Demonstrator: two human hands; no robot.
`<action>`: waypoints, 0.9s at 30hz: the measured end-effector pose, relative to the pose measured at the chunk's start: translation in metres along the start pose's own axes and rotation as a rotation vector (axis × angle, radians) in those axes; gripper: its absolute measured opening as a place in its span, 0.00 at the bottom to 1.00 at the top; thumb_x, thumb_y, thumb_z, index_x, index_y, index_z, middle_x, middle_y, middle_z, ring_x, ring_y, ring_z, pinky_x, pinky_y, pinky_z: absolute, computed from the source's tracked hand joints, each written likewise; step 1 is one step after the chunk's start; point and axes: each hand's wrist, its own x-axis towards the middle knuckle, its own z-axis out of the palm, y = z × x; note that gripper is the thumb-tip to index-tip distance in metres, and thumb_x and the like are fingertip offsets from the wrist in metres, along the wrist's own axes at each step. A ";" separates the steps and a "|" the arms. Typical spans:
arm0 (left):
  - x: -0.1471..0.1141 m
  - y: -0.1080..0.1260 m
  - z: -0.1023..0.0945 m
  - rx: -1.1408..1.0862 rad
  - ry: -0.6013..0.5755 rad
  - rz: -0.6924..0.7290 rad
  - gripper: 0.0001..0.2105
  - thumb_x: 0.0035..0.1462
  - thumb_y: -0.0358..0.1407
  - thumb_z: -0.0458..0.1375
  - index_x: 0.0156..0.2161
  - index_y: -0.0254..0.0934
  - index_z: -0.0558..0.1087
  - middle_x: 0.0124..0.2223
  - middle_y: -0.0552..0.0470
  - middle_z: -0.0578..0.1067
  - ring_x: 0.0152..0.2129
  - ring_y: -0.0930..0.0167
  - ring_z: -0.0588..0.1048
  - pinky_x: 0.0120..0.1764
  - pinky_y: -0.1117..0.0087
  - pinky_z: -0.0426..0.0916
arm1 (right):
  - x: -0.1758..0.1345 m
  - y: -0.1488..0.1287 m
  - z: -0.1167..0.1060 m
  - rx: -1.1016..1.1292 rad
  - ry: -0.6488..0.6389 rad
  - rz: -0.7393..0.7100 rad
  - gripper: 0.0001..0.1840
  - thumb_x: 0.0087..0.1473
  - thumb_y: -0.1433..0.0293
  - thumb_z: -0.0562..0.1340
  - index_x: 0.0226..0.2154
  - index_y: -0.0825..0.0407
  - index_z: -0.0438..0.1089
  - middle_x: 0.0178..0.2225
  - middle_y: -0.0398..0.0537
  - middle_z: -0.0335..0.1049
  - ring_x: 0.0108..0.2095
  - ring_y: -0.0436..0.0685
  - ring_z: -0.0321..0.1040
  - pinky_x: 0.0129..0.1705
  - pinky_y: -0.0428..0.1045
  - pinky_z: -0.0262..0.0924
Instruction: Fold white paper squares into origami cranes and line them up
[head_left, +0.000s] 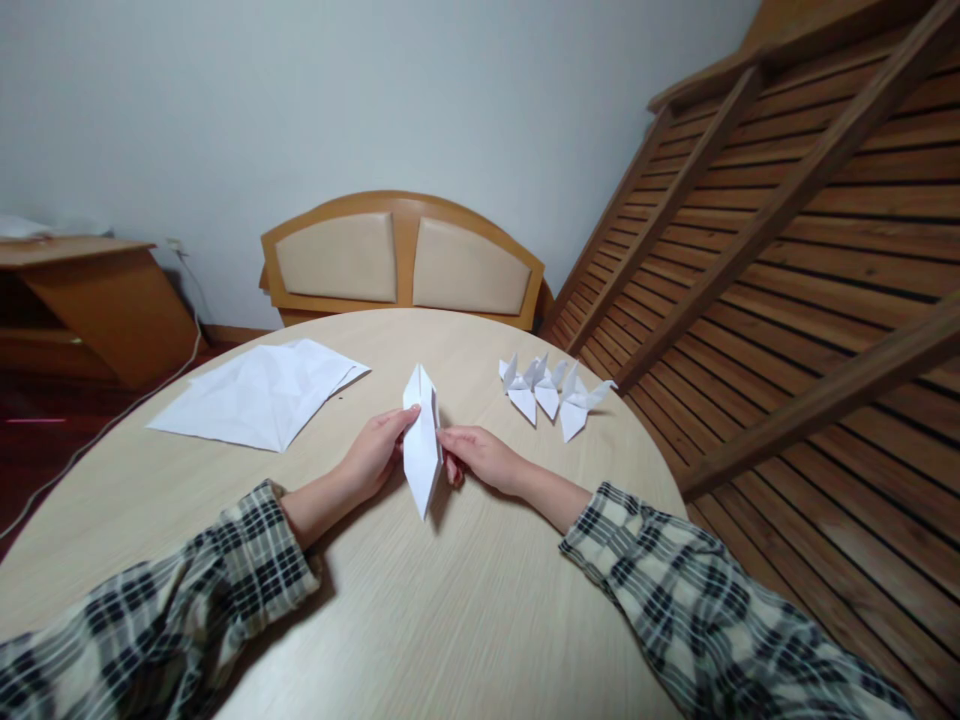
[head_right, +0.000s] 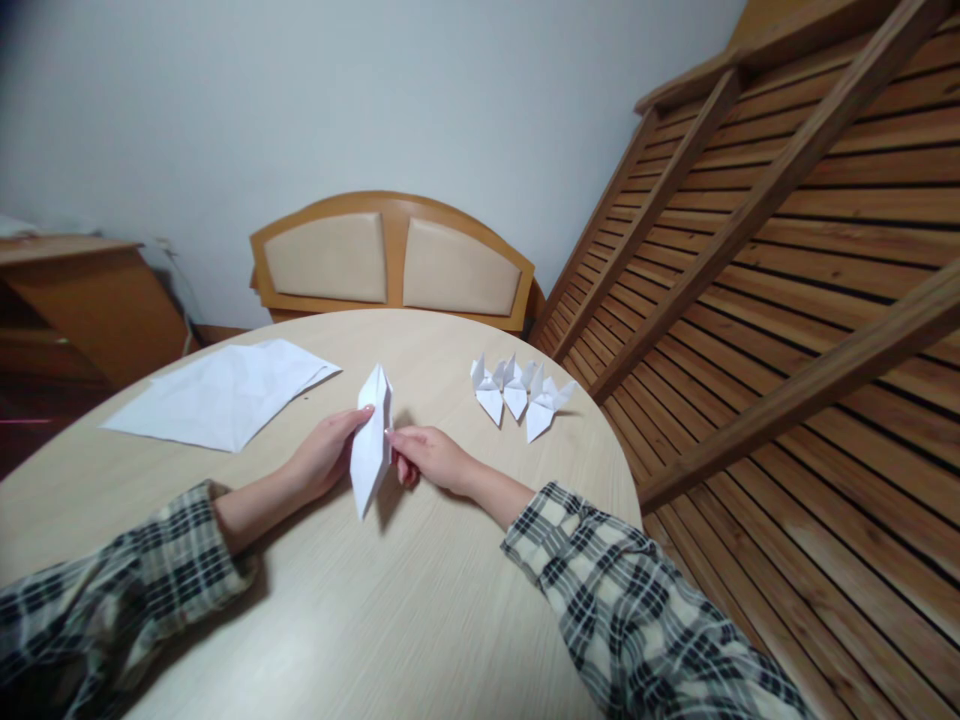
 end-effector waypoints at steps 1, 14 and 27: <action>0.000 0.000 0.000 0.003 0.017 -0.002 0.16 0.47 0.45 0.66 0.27 0.30 0.73 0.22 0.48 0.74 0.18 0.72 0.69 0.23 0.71 0.62 | 0.000 0.000 0.001 -0.019 -0.002 -0.003 0.21 0.62 0.55 0.56 0.25 0.52 0.61 0.19 0.40 0.64 0.20 0.47 0.62 0.24 0.44 0.59; 0.000 -0.003 0.001 0.055 0.011 -0.001 0.18 0.40 0.46 0.70 0.25 0.32 0.74 0.21 0.54 0.71 0.18 0.76 0.65 0.23 0.73 0.57 | -0.011 -0.002 0.000 -0.855 0.415 -0.670 0.26 0.51 0.78 0.63 0.51 0.41 0.67 0.54 0.49 0.58 0.43 0.54 0.66 0.44 0.54 0.69; -0.002 -0.001 -0.001 0.115 -0.044 0.011 0.16 0.46 0.45 0.67 0.27 0.32 0.75 0.23 0.51 0.73 0.19 0.72 0.68 0.25 0.71 0.60 | -0.010 -0.007 -0.001 -0.984 0.501 -0.812 0.15 0.53 0.79 0.63 0.40 0.45 0.76 0.48 0.48 0.66 0.41 0.54 0.65 0.45 0.55 0.68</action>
